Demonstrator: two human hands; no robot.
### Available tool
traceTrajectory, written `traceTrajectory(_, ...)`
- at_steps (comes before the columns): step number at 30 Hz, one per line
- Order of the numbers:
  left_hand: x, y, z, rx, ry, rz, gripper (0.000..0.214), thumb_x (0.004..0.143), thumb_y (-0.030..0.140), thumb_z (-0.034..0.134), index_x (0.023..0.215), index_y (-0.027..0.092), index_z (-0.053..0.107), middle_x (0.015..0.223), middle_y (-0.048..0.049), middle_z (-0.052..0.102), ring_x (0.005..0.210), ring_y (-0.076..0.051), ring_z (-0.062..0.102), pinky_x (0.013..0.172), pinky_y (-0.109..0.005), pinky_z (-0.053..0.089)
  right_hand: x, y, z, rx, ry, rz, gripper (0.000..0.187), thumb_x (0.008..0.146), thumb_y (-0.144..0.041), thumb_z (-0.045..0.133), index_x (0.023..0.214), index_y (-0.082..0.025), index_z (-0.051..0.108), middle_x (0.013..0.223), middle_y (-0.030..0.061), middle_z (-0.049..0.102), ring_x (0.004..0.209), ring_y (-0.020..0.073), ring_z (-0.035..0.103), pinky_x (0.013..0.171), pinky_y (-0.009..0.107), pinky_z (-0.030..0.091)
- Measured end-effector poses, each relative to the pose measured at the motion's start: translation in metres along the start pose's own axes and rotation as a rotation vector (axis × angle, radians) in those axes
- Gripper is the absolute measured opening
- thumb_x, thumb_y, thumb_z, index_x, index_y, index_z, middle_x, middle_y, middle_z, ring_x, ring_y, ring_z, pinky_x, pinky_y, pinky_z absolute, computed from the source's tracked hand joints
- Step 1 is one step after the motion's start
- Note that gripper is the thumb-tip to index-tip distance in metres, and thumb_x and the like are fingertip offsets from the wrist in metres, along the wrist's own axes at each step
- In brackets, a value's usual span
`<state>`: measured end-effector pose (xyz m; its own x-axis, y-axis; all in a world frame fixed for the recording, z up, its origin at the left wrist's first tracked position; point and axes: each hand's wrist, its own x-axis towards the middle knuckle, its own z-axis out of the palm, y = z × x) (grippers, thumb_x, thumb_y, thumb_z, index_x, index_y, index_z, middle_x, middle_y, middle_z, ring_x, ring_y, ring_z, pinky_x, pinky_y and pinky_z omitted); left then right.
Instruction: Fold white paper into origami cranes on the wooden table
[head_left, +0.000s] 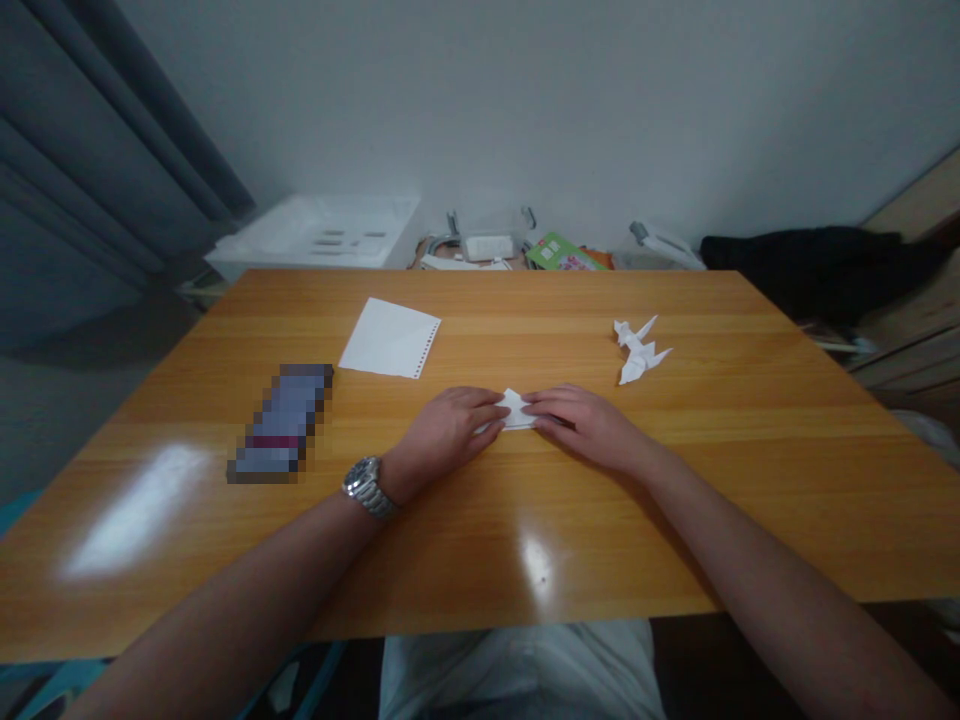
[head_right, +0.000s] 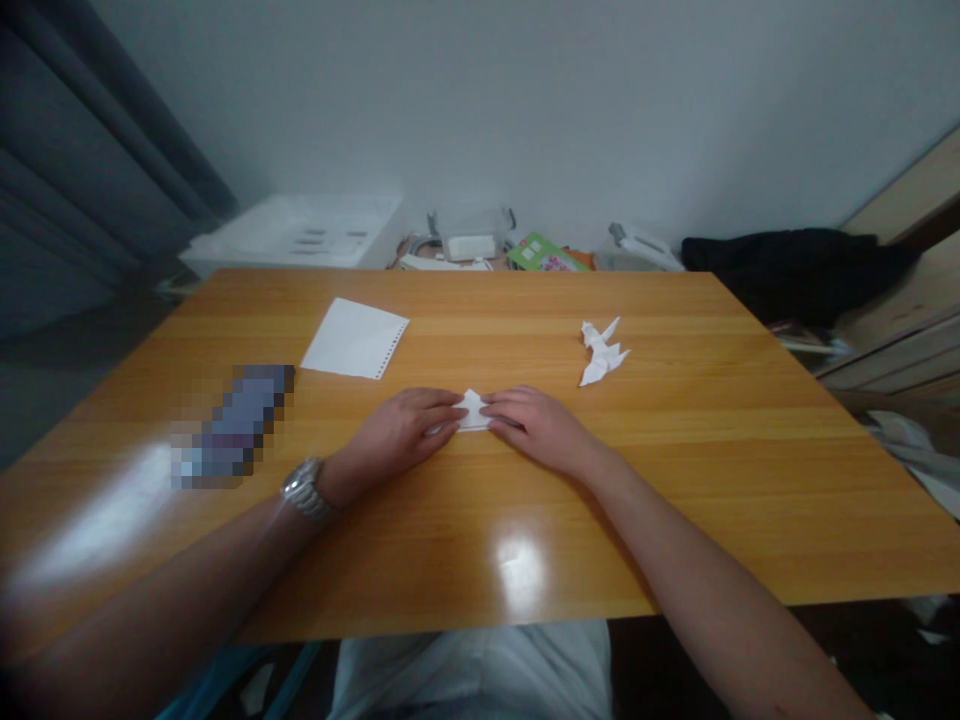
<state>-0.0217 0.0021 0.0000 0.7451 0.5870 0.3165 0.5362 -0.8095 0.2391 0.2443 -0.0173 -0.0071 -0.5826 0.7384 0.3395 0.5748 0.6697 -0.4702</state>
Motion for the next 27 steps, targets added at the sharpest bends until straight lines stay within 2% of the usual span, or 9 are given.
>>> traceTrajectory(9,0.001,0.001,0.001,0.000,0.003,-0.007,0.027,0.102,0.028,0.052,0.119,0.019,0.071,0.123,-0.0101,0.071,0.112,-0.025,0.068,0.100,-0.042,0.054,0.001,-0.001,0.001,0.036,0.064,0.030,0.023,0.102,-0.026,0.055,0.114,-0.023,0.075,0.116,0.0086,0.077,0.107,0.0220,0.072,0.097,0.042,0.058)
traceTrajectory(16,0.001,0.003,-0.001,-0.007,-0.015,-0.013,0.030,0.102,0.036,0.055,0.123,0.019,0.068,0.127,-0.0094,0.070,0.116,-0.025,0.066,0.102,-0.041,0.052,0.001,-0.002,0.002,0.008,0.065,0.044,0.023,0.102,-0.028,0.055,0.112,-0.022,0.075,0.113,0.0071,0.078,0.103,0.0217,0.072,0.094,0.040,0.057)
traceTrajectory(22,0.005,0.010,-0.007,0.019,-0.039,-0.090,0.026,0.104,0.036,0.050,0.116,0.018,0.065,0.107,-0.0094,0.074,0.098,-0.023,0.069,0.087,-0.035,0.053,0.002,-0.006,-0.001,-0.013,0.069,0.048,0.023,0.103,-0.029,0.053,0.110,-0.023,0.074,0.112,0.0068,0.077,0.103,0.0217,0.072,0.093,0.039,0.057)
traceTrajectory(27,0.005,0.013,-0.008,0.111,-0.048,-0.132,0.024,0.105,0.035,0.046,0.111,0.019,0.064,0.090,-0.0063,0.073,0.078,-0.020,0.068,0.069,-0.030,0.049,0.004,-0.012,-0.004,0.007,0.085,0.048,0.023,0.104,-0.029,0.052,0.109,-0.022,0.073,0.112,0.0073,0.077,0.102,0.0216,0.071,0.093,0.039,0.057)
